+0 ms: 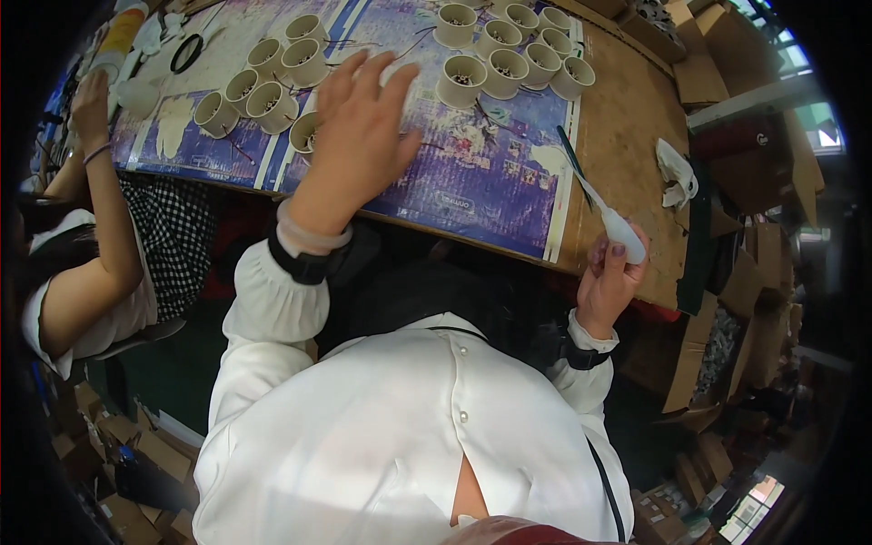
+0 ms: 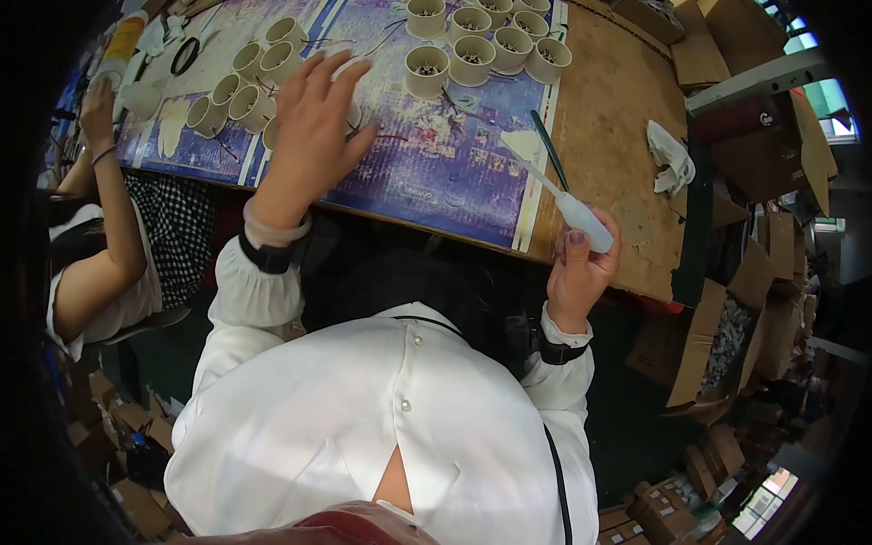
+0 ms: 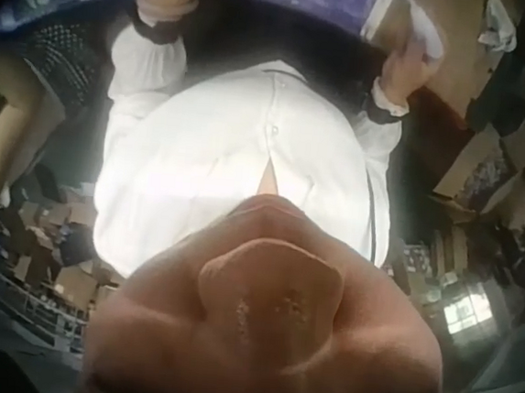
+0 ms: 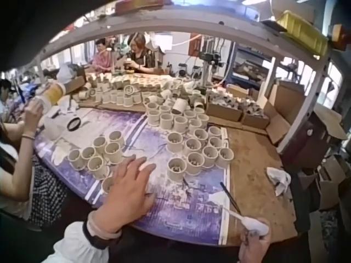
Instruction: The person applies glue to a white plastic housing, inserts a motor, and uses tweezers to thread wires through a side hole. They then pick up another housing, insert a motor, and thread its wires through the side hole by hand.
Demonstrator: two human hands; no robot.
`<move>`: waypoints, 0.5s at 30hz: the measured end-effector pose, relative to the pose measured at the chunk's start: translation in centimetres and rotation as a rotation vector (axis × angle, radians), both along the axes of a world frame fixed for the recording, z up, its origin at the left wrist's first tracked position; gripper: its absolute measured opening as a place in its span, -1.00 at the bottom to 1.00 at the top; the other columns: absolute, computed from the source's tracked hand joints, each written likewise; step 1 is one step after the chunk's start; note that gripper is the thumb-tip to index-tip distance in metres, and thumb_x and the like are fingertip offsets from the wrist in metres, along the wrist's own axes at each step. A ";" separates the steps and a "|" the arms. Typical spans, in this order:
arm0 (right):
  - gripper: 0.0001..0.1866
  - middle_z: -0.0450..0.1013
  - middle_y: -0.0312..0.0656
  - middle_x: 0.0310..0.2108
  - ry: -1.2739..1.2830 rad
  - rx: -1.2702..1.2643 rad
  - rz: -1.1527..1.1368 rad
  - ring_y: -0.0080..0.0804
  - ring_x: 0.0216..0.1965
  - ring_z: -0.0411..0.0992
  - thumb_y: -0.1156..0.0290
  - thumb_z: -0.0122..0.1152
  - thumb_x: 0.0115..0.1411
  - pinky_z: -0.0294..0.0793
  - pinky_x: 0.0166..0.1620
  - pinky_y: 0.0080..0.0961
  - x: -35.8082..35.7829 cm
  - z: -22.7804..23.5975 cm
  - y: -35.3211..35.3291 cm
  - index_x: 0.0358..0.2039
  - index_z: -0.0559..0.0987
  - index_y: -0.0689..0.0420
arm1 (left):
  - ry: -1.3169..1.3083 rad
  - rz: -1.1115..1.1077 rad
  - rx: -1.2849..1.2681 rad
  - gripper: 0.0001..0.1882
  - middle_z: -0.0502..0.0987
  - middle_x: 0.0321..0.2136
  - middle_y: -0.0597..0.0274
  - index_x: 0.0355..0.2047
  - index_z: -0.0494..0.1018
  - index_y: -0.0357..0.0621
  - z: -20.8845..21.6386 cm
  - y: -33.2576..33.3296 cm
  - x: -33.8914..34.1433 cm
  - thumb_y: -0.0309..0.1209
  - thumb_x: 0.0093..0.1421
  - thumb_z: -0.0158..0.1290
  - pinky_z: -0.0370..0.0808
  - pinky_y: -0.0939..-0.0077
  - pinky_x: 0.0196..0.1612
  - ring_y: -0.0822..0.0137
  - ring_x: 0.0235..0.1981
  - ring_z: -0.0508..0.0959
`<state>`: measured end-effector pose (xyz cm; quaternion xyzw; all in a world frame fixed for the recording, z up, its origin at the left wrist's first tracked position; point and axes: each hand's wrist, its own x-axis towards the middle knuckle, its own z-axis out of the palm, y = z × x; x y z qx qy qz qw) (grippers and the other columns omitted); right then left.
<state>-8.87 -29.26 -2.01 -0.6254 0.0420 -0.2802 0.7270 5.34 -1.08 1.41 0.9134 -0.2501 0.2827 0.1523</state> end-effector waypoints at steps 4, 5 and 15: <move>-0.65 0.36 -0.30 -0.39 -0.020 0.026 0.015 -0.64 -0.49 0.22 0.28 0.24 0.23 0.15 -0.48 -0.73 -0.3 0.3 0.1 -0.04 0.43 0.14 | -0.026 -0.144 -0.159 -0.34 0.37 0.04 -0.02 0.10 0.28 -0.11 -2.1 -4.4 3.8 -0.36 -0.04 0.23 0.29 0.12 0.12 -0.07 0.10 0.33; -0.65 0.36 -0.31 -0.39 -0.030 0.019 0.018 -0.64 -0.49 0.22 0.28 0.23 0.23 0.15 -0.49 -0.73 -0.3 0.2 0.2 -0.04 0.43 0.14 | -0.051 -0.158 -0.190 -0.33 0.37 0.04 -0.06 0.12 0.27 -0.13 -2.5 -5.3 4.7 -0.36 -0.03 0.24 0.34 0.14 0.08 -0.08 0.07 0.36; -0.65 0.35 -0.32 -0.41 -0.024 0.057 0.017 -0.66 -0.50 0.21 0.28 0.23 0.23 0.14 -0.49 -0.73 -0.9 -0.2 -0.3 -0.04 0.43 0.15 | 0.307 -0.194 -0.074 -0.31 0.45 -0.09 -0.10 0.10 0.29 -0.20 -1.9 -6.3 1.6 -0.31 -0.03 0.27 0.43 0.19 -0.05 -0.06 -0.08 0.46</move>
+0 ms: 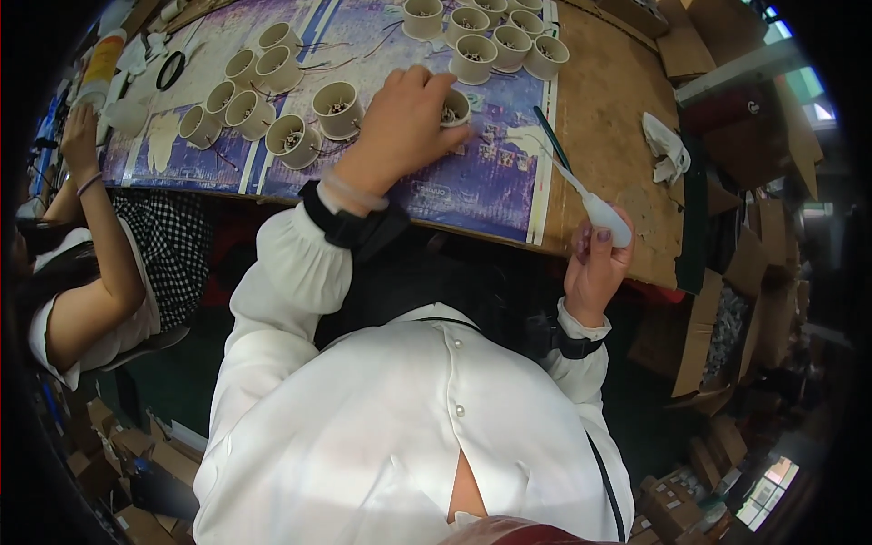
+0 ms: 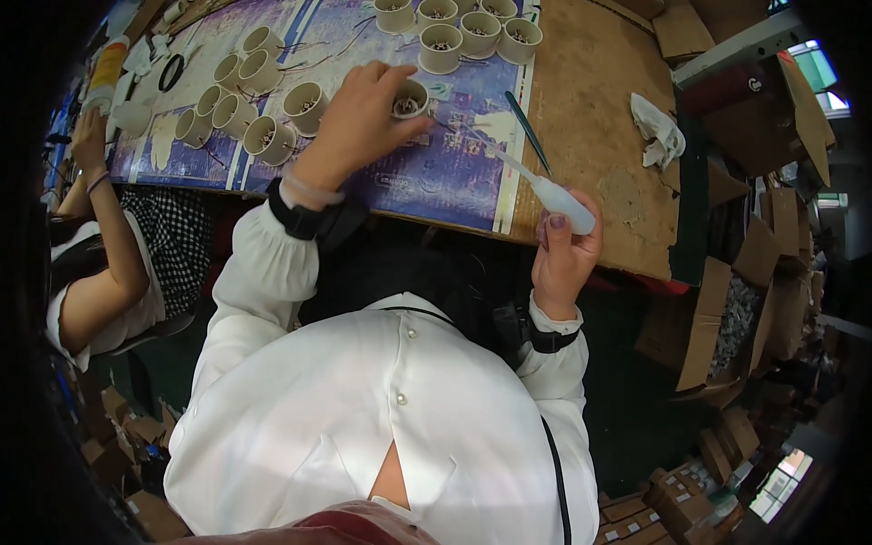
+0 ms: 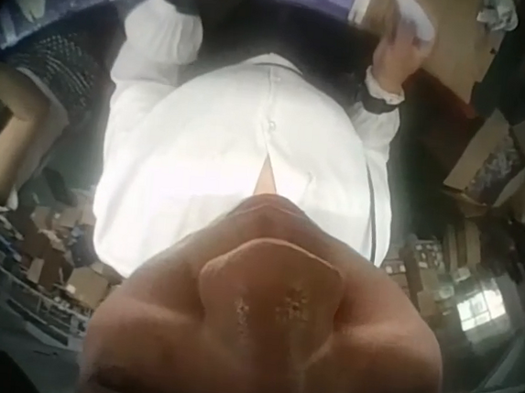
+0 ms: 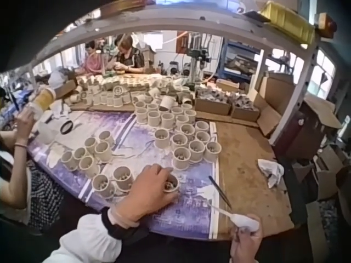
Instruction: The person applies glue to a white plastic housing, inserts a motor, and uses tweezers to thread wires through a side hole. They then pick up another housing, insert a motor, and thread its wires through the side hole by hand.
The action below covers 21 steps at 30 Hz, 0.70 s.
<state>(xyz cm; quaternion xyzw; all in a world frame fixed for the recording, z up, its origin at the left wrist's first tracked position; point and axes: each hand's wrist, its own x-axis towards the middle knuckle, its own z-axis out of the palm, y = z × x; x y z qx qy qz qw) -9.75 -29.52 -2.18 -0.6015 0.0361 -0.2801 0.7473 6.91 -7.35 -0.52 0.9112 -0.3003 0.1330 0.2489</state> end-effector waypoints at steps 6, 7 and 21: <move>-0.67 0.39 -0.31 -0.38 0.043 0.072 0.041 -0.66 -0.51 0.21 0.29 0.22 0.24 0.16 -0.47 -0.74 -0.1 -0.7 0.8 -0.04 0.45 0.14 | 0.266 -0.210 -0.336 -0.33 0.45 -0.05 -0.07 0.13 0.25 -0.22 -0.4 2.5 -3.3 -0.36 0.03 0.25 0.45 0.31 0.00 0.04 -0.07 0.51; -0.68 0.40 -0.30 -0.37 0.054 0.086 0.050 -0.66 -0.50 0.21 0.30 0.21 0.25 0.17 -0.46 -0.74 -0.2 -0.8 1.0 -0.04 0.45 0.14 | 0.267 -0.214 -0.334 -0.33 0.45 -0.05 -0.07 0.13 0.25 -0.22 -0.2 2.8 -3.5 -0.36 0.03 0.25 0.45 0.31 0.00 0.04 -0.07 0.51; -0.69 0.45 -0.29 -0.22 0.053 -0.179 -0.003 -0.69 -0.38 0.31 0.39 0.26 0.20 0.31 -0.34 -0.77 -0.2 0.7 2.9 -0.06 0.47 0.15 | 0.568 -0.328 -0.880 -0.31 0.40 -0.02 0.20 0.20 0.17 -0.22 2.7 4.7 -5.5 -0.54 0.07 0.20 0.37 0.47 0.14 0.40 0.01 0.44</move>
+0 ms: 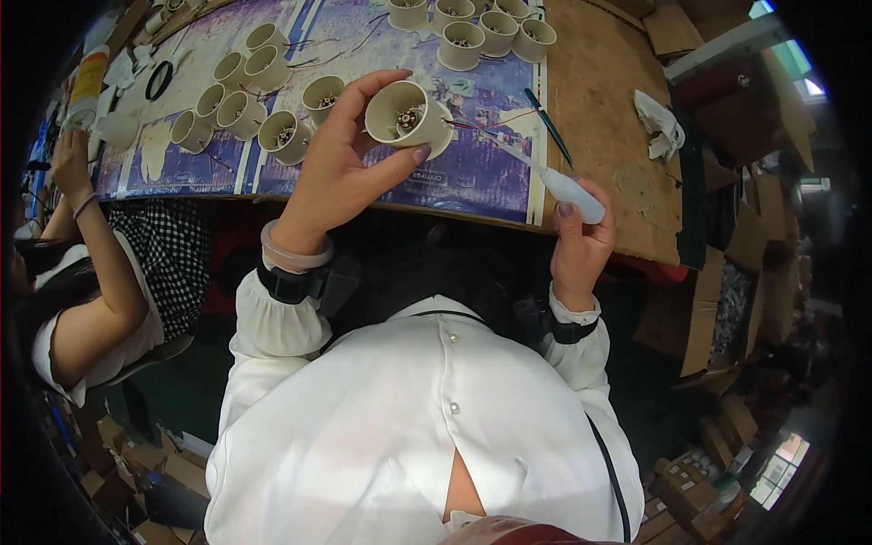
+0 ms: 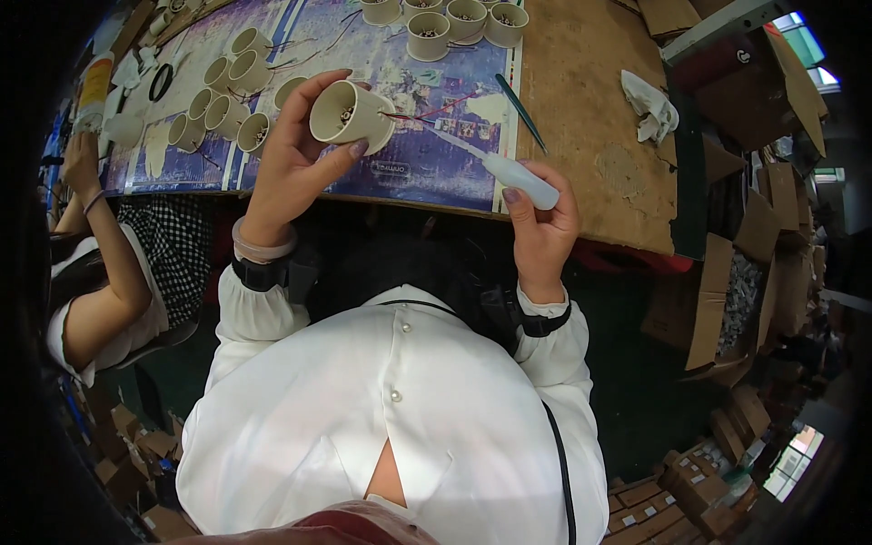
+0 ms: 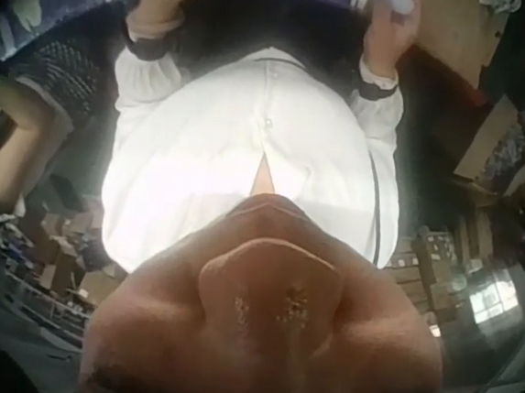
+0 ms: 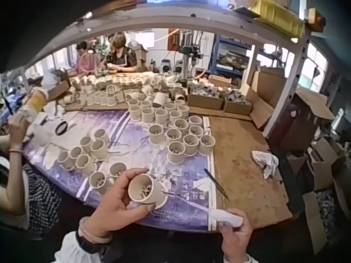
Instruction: The person applies glue to a white plastic housing, inserts a motor, and uses tweezers to thread wires through a side hole. They then pick up another housing, insert a motor, and thread its wires through the side hole by hand.
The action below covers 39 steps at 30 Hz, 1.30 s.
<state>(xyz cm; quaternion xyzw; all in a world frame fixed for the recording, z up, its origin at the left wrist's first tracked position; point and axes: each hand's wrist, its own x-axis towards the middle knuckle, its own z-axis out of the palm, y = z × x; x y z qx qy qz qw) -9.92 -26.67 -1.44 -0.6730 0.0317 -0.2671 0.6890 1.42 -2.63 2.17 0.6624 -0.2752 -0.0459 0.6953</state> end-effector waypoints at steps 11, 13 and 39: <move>-0.70 0.46 -0.24 -0.13 0.004 -0.057 -0.001 -0.63 -0.29 0.36 0.41 0.27 0.19 0.37 -0.26 -0.75 -0.3 0.1 0.2 -0.07 0.49 0.14 | -0.029 0.017 0.030 -0.30 0.41 -0.02 0.20 0.19 0.19 -0.21 0.5 0.1 -0.5 -0.55 0.04 0.20 0.37 0.52 0.13 0.42 0.01 0.44; -0.70 0.46 -0.23 -0.13 0.014 -0.061 0.001 -0.60 -0.26 0.37 0.41 0.27 0.19 0.38 -0.23 -0.73 -0.4 0.1 0.2 -0.07 0.49 0.15 | -0.032 0.023 0.036 -0.31 0.41 -0.02 0.21 0.19 0.20 -0.21 0.5 0.0 -0.6 -0.55 0.03 0.21 0.37 0.52 0.13 0.42 0.01 0.44; -0.70 0.46 -0.18 -0.13 0.042 -0.256 -0.031 -0.45 -0.11 0.41 0.44 0.29 0.16 0.38 -0.01 -0.55 -0.9 -0.1 -1.0 -0.10 0.48 0.18 | -0.395 0.184 0.252 -0.32 0.45 -0.06 0.11 0.11 0.30 -0.14 1.1 -0.2 -1.4 -0.46 -0.07 0.26 0.40 0.36 0.01 0.13 -0.04 0.47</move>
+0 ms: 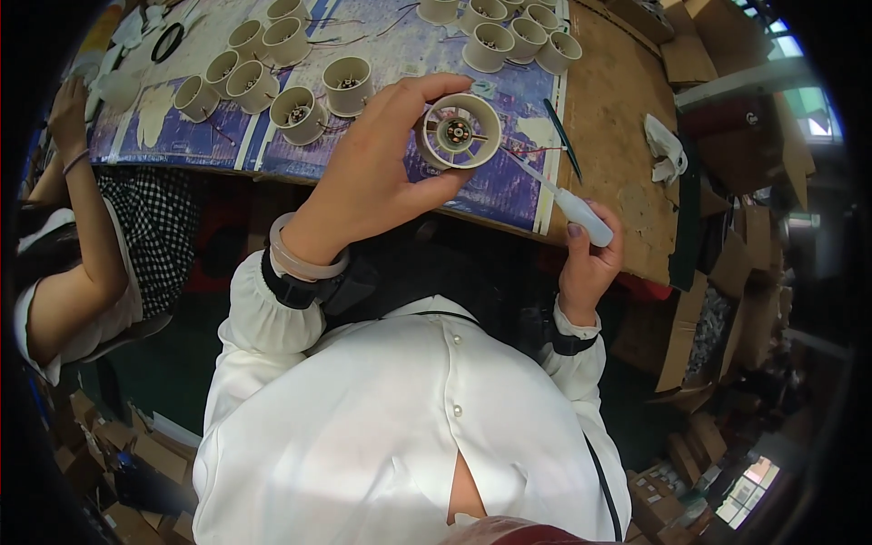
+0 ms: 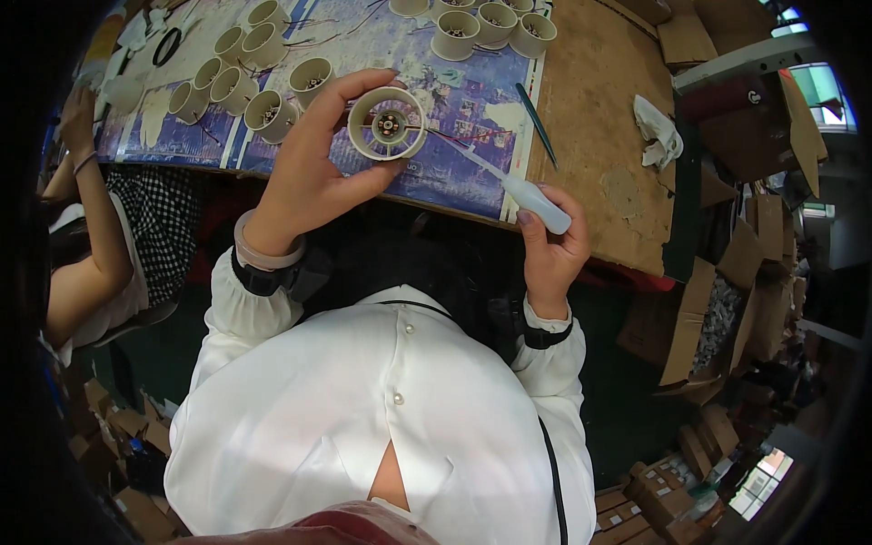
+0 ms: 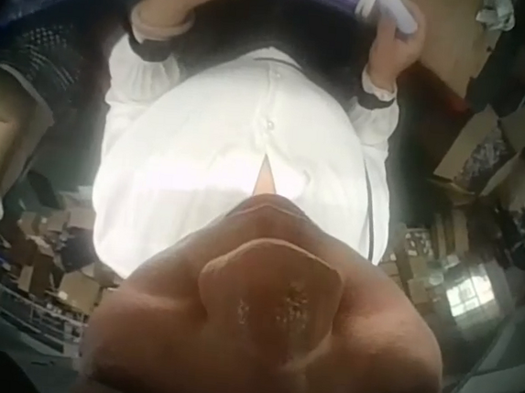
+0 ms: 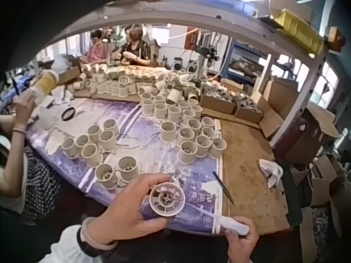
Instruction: The person applies glue to a white plastic housing, inserts a motor, and uses tweezers to thread wires through a side hole. They then pick up another housing, insert a motor, and thread its wires through the side hole by hand.
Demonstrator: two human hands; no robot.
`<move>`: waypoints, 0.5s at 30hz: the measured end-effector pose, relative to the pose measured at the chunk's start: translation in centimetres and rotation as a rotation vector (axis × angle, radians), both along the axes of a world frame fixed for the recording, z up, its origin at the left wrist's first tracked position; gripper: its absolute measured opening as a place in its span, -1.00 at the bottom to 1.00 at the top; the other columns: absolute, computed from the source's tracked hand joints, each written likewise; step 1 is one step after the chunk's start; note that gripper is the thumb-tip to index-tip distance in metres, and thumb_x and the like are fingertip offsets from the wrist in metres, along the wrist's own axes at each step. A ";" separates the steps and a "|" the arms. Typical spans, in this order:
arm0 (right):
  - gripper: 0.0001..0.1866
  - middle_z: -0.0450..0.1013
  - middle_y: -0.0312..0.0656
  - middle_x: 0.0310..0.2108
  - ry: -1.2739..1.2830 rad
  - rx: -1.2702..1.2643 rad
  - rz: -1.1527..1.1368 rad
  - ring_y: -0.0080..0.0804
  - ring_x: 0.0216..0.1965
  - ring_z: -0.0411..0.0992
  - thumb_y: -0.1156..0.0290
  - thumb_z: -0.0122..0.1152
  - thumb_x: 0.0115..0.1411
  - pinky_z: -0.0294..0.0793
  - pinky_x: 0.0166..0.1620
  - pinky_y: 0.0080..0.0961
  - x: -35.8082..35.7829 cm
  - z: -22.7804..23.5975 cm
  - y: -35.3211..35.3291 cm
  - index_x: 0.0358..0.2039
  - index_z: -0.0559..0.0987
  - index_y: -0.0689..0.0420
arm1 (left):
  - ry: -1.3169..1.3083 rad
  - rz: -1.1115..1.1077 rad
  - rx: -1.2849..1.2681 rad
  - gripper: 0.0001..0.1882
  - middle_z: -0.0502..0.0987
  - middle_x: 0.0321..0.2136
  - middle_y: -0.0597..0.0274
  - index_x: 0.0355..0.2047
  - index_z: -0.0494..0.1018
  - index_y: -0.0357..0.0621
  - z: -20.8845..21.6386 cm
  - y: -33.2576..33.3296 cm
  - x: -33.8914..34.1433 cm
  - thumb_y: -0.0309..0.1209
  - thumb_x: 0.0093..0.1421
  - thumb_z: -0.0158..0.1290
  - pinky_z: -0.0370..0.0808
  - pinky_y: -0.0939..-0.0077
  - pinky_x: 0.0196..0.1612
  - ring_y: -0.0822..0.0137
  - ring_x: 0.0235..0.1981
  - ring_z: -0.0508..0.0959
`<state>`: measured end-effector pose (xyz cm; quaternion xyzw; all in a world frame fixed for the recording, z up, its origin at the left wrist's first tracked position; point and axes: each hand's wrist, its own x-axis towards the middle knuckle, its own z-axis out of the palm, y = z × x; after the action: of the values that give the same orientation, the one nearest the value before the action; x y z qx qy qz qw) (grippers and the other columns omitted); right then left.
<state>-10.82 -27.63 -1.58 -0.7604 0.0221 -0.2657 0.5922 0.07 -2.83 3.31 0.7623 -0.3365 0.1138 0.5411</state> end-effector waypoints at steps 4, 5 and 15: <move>-0.70 0.46 -0.18 -0.13 -0.006 0.023 -0.004 -0.44 -0.10 0.40 0.46 0.28 0.15 0.37 0.00 -0.54 0.0 -0.1 -0.3 -0.11 0.48 0.19 | -0.029 0.005 0.006 -0.33 0.45 -0.08 0.08 0.09 0.31 -0.14 0.0 -0.3 0.0 -0.46 -0.08 0.25 0.40 0.35 0.00 0.09 -0.05 0.45; -0.70 0.46 -0.17 -0.13 -0.007 0.003 -0.004 -0.44 -0.10 0.40 0.47 0.28 0.15 0.38 0.00 -0.54 -0.1 -0.1 -0.2 -0.11 0.48 0.19 | -0.036 0.007 0.007 -0.33 0.45 -0.09 0.07 0.09 0.31 -0.14 -0.1 -0.1 0.0 -0.46 -0.08 0.25 0.40 0.34 0.00 0.09 -0.06 0.45; -0.69 0.46 -0.17 -0.16 -0.050 -0.191 0.032 -0.45 -0.15 0.40 0.59 0.31 0.09 0.41 -0.04 -0.53 -0.2 0.3 -1.0 -0.13 0.49 0.18 | 0.015 0.009 0.058 -0.30 0.43 0.01 0.12 0.14 0.28 -0.16 -0.5 0.4 -0.1 -0.51 -0.06 0.26 0.42 0.42 0.06 0.24 0.01 0.48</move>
<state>-11.03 -28.66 -1.26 -0.8068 -0.0302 -0.2757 0.5218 -0.04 -2.42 2.82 0.7799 -0.3319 0.1007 0.5209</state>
